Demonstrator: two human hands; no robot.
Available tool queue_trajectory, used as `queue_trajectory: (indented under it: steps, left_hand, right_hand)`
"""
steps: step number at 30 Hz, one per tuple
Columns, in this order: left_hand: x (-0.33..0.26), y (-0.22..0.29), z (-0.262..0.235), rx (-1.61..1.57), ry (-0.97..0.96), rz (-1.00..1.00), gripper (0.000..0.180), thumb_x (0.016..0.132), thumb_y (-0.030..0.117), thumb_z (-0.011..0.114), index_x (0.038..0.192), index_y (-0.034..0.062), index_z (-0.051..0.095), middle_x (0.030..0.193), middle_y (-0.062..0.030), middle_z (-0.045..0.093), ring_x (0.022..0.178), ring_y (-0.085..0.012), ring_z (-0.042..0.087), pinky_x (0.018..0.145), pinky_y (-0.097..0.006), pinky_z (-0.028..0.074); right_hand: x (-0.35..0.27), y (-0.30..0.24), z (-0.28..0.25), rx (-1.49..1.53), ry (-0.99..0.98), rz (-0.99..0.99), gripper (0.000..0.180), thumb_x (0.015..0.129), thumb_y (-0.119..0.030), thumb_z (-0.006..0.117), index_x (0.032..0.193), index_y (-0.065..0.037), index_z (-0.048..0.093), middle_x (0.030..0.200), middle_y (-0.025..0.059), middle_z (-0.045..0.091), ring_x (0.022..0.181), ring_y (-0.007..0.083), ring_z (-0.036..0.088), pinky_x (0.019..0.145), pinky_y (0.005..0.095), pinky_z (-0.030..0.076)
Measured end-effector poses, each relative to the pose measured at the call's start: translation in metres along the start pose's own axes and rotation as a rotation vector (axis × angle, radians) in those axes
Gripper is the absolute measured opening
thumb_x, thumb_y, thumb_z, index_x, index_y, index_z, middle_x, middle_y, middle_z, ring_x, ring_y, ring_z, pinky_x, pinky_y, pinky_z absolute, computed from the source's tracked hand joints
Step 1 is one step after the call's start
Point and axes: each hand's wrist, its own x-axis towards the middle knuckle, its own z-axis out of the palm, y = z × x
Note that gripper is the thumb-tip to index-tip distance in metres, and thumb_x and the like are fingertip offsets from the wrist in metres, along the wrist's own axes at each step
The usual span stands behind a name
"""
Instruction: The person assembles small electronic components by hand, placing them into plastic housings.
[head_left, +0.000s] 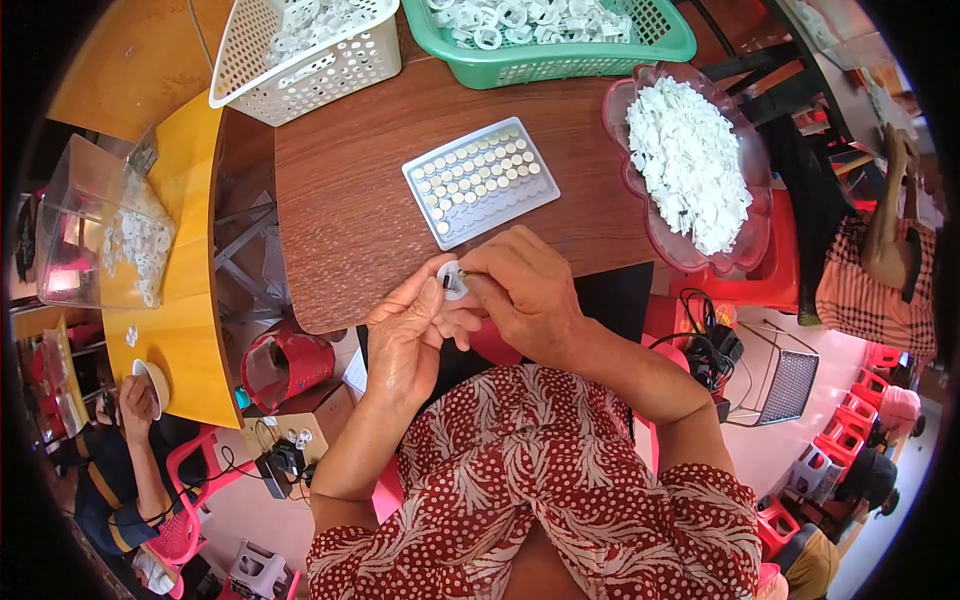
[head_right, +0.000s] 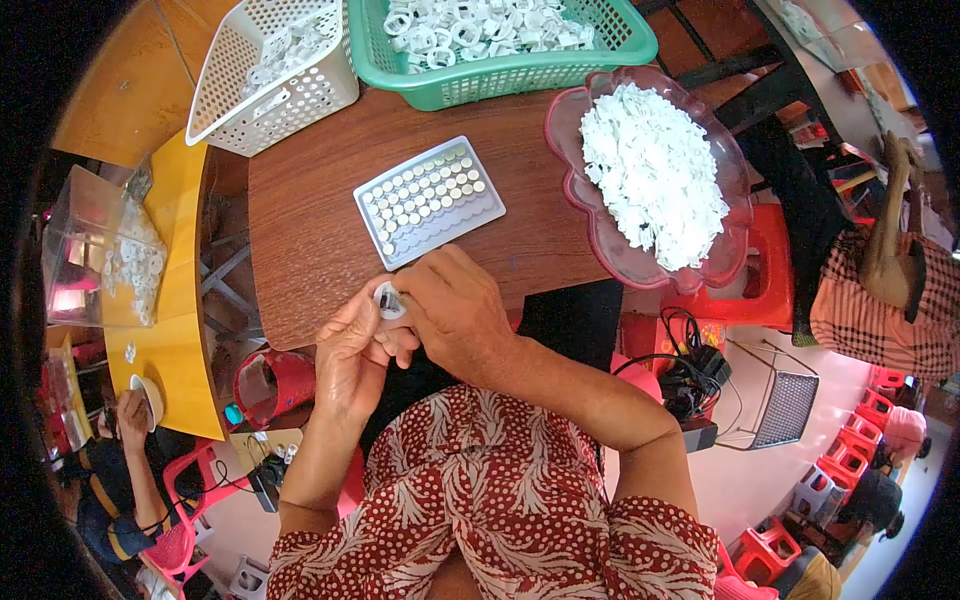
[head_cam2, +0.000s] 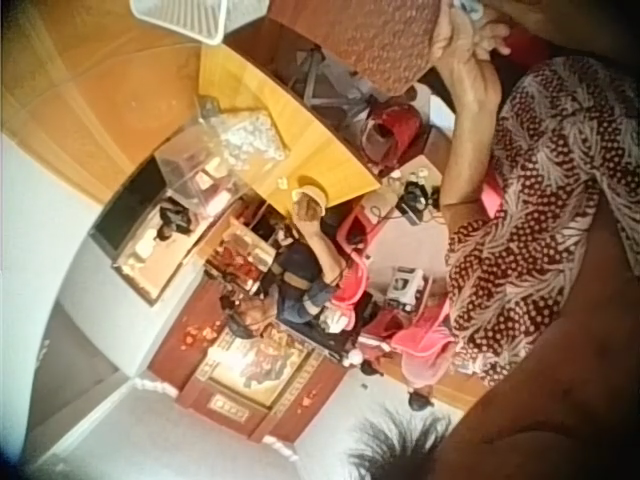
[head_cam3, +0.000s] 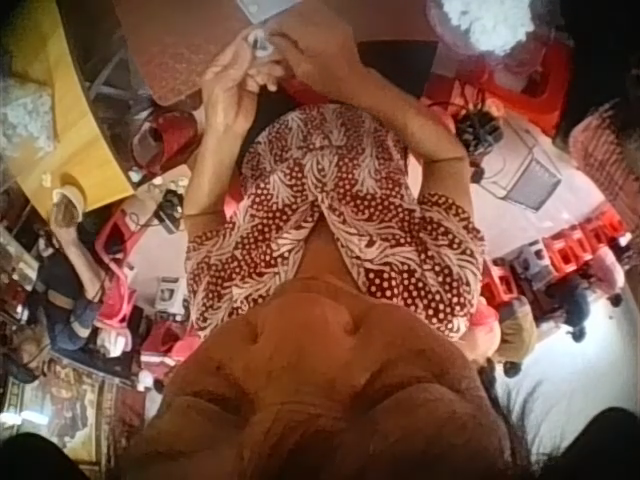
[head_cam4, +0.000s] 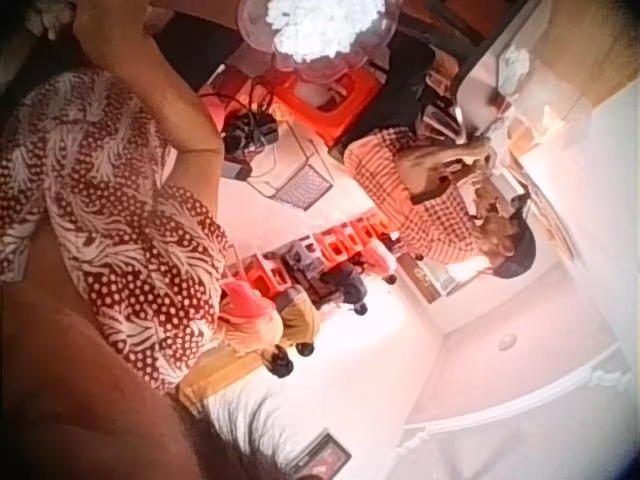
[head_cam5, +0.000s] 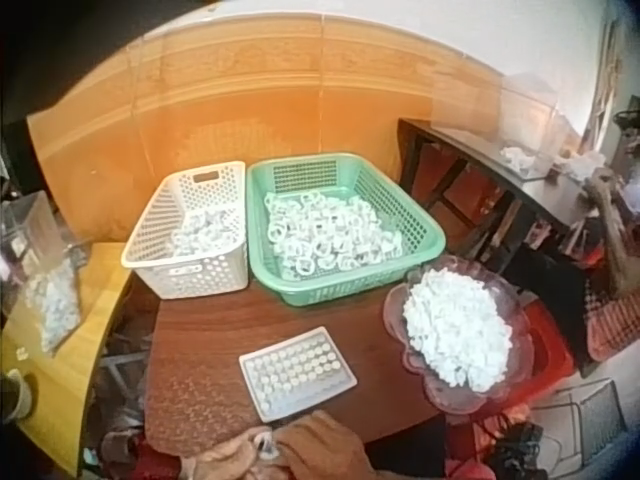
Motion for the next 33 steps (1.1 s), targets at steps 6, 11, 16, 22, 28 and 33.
queue_trajectory:
  steps: [6, 11, 16, 22, 28, 33]
  left_hand:
    - [-0.001, -0.004, 0.0, -0.017, -0.005, 0.004, 0.038, 0.094, 0.02, 0.051, 0.124, -0.004, 0.049, 0.094, -0.0144, 0.065, 0.071, -0.0204, 0.065, 0.054, -0.026, 0.049]
    - [0.0, -0.004, 0.002, -0.043, -0.023, 0.005, 0.038, 0.094, 0.02, 0.051, 0.124, -0.0036, 0.049, 0.093, -0.0141, 0.065, 0.071, -0.0198, 0.065, 0.054, -0.027, 0.049]
    - [-0.002, -0.002, 0.007, 0.002, 0.032, 0.045, 0.037, 0.094, 0.019, 0.051, 0.123, -0.0038, 0.05, 0.093, -0.0138, 0.064, 0.071, -0.019, 0.065, 0.054, -0.026, 0.049]
    - [-0.001, -0.008, 0.004, 0.042, 0.05, 0.092, 0.036, 0.094, 0.018, 0.052, 0.122, -0.0046, 0.051, 0.095, -0.0123, 0.064, 0.071, -0.0177, 0.064, 0.054, -0.025, 0.048]
    - [0.0, -0.007, 0.005, 0.059, 0.035, 0.095, 0.037, 0.093, 0.018, 0.052, 0.123, -0.0054, 0.05, 0.095, -0.0115, 0.064, 0.07, -0.017, 0.064, 0.054, -0.024, 0.048]
    - [0.002, -0.008, 0.006, 0.056, 0.051, 0.116, 0.037, 0.093, 0.017, 0.053, 0.122, -0.0058, 0.05, 0.093, -0.0104, 0.064, 0.069, -0.0152, 0.062, 0.053, -0.025, 0.048]
  right_hand:
    - [-0.004, 0.002, -0.001, -0.051, -0.032, -0.019, 0.014, 0.074, 0.004, 0.063, 0.085, -0.004, 0.06, 0.076, 0.0087, 0.056, 0.07, 0.0257, 0.055, 0.057, 0.0347, 0.043]
    - [-0.004, 0.002, -0.002, -0.11, -0.032, -0.065, 0.015, 0.072, 0.002, 0.064, 0.085, -0.004, 0.061, 0.076, 0.0089, 0.055, 0.069, 0.0248, 0.053, 0.056, 0.0344, 0.043]
    - [-0.002, -0.001, -0.002, -0.169, -0.059, -0.114, 0.019, 0.068, -0.002, 0.066, 0.086, -0.003, 0.061, 0.074, 0.0083, 0.052, 0.068, 0.025, 0.052, 0.055, 0.035, 0.042]
    - [0.002, 0.008, 0.001, -0.136, -0.091, -0.167, 0.016, 0.068, -0.002, 0.066, 0.08, -0.004, 0.057, 0.073, 0.0085, 0.051, 0.068, 0.0257, 0.051, 0.056, 0.0358, 0.041]
    - [0.003, 0.01, -0.003, 0.006, -0.15, -0.039, 0.015, 0.068, 0.001, 0.065, 0.078, -0.004, 0.055, 0.075, 0.0091, 0.052, 0.068, 0.0261, 0.051, 0.057, 0.0363, 0.042]
    - [-0.001, 0.007, 0.001, -0.045, -0.083, -0.12, 0.017, 0.068, 0.003, 0.065, 0.081, -0.003, 0.055, 0.078, 0.0092, 0.054, 0.067, 0.0262, 0.051, 0.056, 0.0359, 0.042]
